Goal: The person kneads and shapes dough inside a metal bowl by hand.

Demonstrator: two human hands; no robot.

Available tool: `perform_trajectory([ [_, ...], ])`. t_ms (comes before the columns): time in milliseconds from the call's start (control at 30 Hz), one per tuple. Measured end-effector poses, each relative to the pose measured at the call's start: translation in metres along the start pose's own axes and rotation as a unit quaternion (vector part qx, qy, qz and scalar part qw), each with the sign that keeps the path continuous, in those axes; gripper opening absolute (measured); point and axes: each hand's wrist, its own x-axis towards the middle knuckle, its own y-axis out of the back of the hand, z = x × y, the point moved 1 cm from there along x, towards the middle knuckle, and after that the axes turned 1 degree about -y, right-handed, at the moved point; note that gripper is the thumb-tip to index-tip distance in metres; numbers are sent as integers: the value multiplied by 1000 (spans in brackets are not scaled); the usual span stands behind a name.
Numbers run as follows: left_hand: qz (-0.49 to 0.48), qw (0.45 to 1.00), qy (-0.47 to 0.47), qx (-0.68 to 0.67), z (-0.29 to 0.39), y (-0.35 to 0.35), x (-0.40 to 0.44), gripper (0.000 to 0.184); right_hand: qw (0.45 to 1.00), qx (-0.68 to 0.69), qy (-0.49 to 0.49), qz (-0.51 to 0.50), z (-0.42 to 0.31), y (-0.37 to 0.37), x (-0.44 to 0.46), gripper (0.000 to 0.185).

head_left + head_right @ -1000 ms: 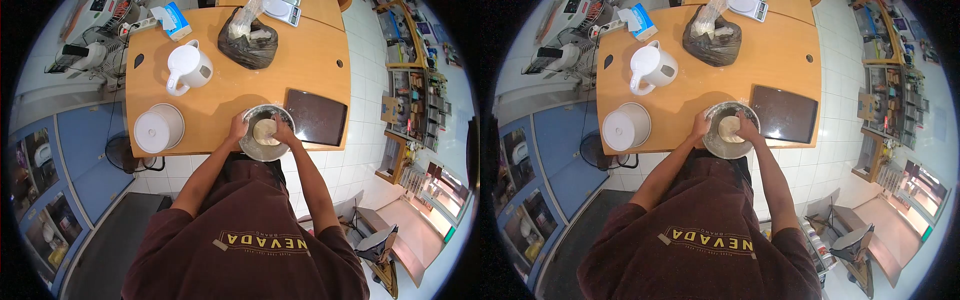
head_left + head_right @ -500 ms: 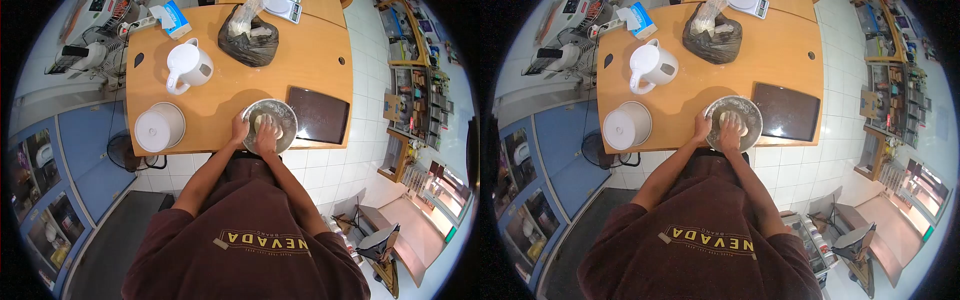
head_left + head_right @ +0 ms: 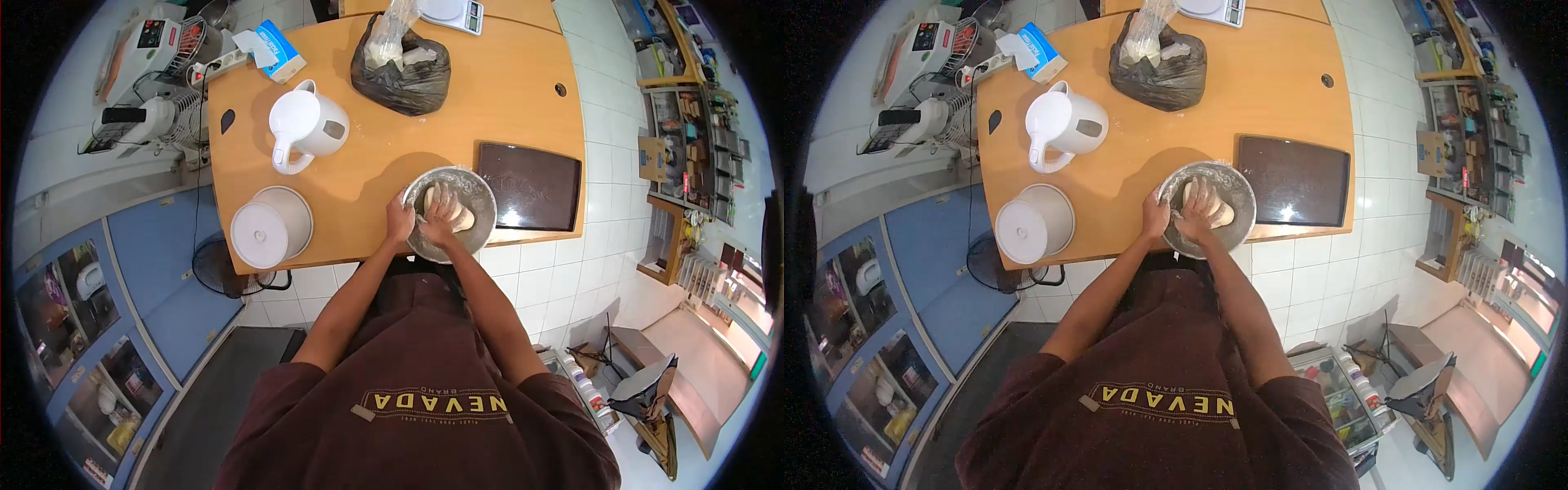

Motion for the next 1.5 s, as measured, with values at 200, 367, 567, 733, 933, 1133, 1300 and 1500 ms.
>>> perform_trajectory([
  [200, 12, 999, -32, 23, -11, -2, 1, 41, 990, -64, 103, -67, 32, 71, 6, 73],
  [367, -22, 997, -28, -74, -7, -1, 2, 41, 936, -124, 323, 68, 40, 50, 25, 60],
  [567, -8, 998, 5, -61, -12, -9, 5, 39, 915, -164, 358, 86, 29, 16, 4, 67],
  [733, -17, 997, 25, -68, -3, -4, 2, 38, 923, -177, 333, 81, 25, -2, 1, 64],
  [933, -36, 998, 15, -54, -25, -4, -2, 38, 935, -84, 324, 113, 30, -14, 19, 56],
  [1133, -33, 998, 28, -43, -24, -4, 0, 34, 946, -83, 287, 130, 15, 3, 14, 35],
  [1300, -22, 998, 38, -49, -21, -4, -3, 34, 944, 64, 303, 111, 35, 2, 18, 56],
  [1500, 18, 999, 9, -43, -18, -5, -10, 38, 981, 50, 148, 118, 71, 39, -7, 73],
])
